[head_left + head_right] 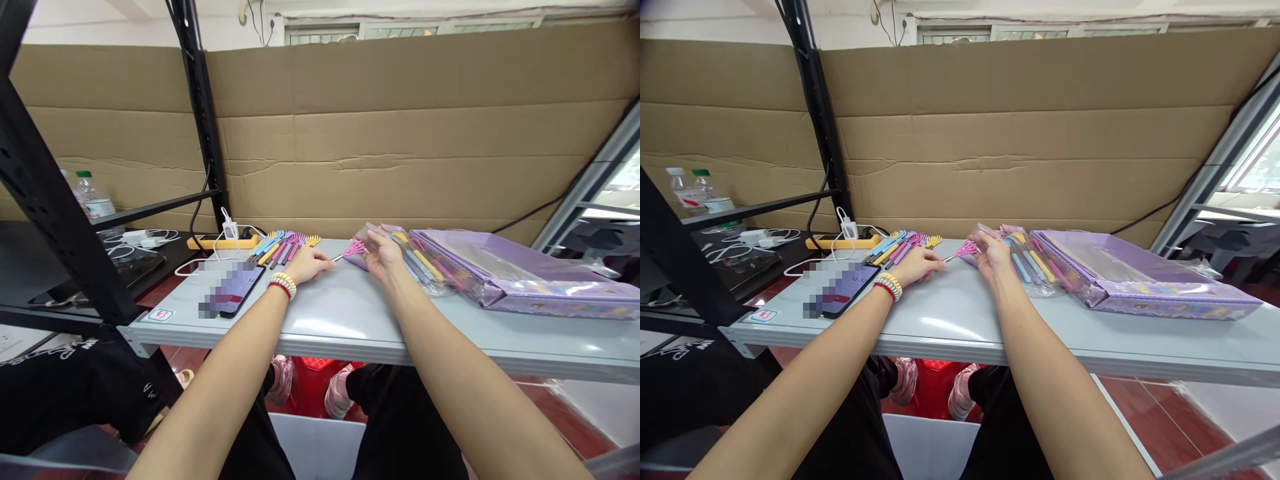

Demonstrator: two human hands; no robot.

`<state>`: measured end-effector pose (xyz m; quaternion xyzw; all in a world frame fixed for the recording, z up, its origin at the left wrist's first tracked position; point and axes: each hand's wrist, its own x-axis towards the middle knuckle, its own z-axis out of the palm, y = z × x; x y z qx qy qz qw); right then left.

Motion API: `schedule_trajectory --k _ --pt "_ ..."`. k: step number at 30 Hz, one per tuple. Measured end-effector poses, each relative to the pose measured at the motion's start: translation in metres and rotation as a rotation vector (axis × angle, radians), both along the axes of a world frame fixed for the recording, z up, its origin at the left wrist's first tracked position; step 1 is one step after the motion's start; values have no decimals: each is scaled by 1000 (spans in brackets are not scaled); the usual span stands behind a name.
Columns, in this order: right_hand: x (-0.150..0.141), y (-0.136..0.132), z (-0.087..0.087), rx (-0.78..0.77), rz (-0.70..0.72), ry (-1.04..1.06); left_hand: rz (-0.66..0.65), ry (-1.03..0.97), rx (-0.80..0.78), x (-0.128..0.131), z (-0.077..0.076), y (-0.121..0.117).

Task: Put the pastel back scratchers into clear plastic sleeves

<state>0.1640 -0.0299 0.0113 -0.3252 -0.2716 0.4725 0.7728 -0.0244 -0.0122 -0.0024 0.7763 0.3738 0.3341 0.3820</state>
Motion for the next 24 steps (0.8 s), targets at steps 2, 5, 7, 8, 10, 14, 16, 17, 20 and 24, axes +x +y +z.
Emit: schedule_trajectory --k 2,5,7,8,10,14,16,17,20,24 --pt "0 1 -1 2 15 2 1 -14 10 0 0 1" --pt "2 1 -2 36 87 -29 -6 -38 15 -1 -1 3" --pt "2 0 -2 59 129 -51 -16 -54 18 -1 -2 4" --pt "2 0 -2 65 146 -57 -18 -63 21 0 -2 4" --pt "2 -1 -2 66 171 -67 -16 -82 28 0 -3 5" --pt "-4 -2 -1 42 244 -108 -13 -125 49 1 -3 7" --pt "-7 -4 1 22 279 -117 -18 -141 54 0 -3 7" --pt "-9 -5 2 12 288 -116 -21 -145 49 0 -3 7" --pt "-10 -9 4 7 273 -109 -34 -141 7 0 -3 5" --pt "-10 -11 6 31 247 -151 -68 -118 -44 0 -1 3"
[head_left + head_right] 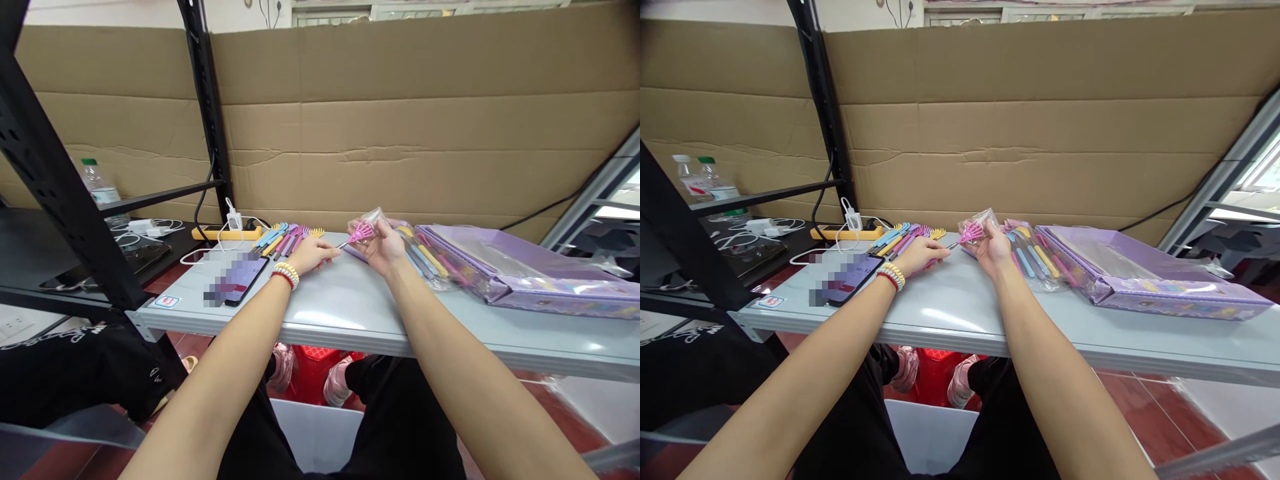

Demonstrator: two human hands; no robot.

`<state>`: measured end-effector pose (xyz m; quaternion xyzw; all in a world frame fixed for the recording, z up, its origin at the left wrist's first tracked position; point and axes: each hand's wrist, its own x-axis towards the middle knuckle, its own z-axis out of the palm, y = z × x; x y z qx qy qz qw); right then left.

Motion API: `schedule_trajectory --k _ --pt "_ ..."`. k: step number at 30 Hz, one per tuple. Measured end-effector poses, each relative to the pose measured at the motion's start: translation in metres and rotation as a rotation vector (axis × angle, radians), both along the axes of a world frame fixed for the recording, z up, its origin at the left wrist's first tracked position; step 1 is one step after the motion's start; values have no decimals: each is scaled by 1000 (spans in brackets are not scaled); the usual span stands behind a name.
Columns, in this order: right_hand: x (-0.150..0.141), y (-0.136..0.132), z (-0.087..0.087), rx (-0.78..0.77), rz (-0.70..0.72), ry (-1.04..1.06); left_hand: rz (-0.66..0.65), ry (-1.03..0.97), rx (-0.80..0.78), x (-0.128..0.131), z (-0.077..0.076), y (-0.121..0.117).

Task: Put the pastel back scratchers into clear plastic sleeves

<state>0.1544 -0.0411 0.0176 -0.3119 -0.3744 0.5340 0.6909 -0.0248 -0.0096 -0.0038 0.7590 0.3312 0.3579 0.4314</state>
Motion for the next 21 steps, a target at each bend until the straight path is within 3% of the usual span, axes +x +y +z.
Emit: schedule_trajectory --k 9,16,21 --pt "-11 -6 0 33 55 -146 16 -36 60 1 1 2" --pt "-20 -2 -12 71 74 -316 40 -46 174 4 0 1" --pt "-17 -1 -10 183 -28 -306 50 -102 117 5 0 1"
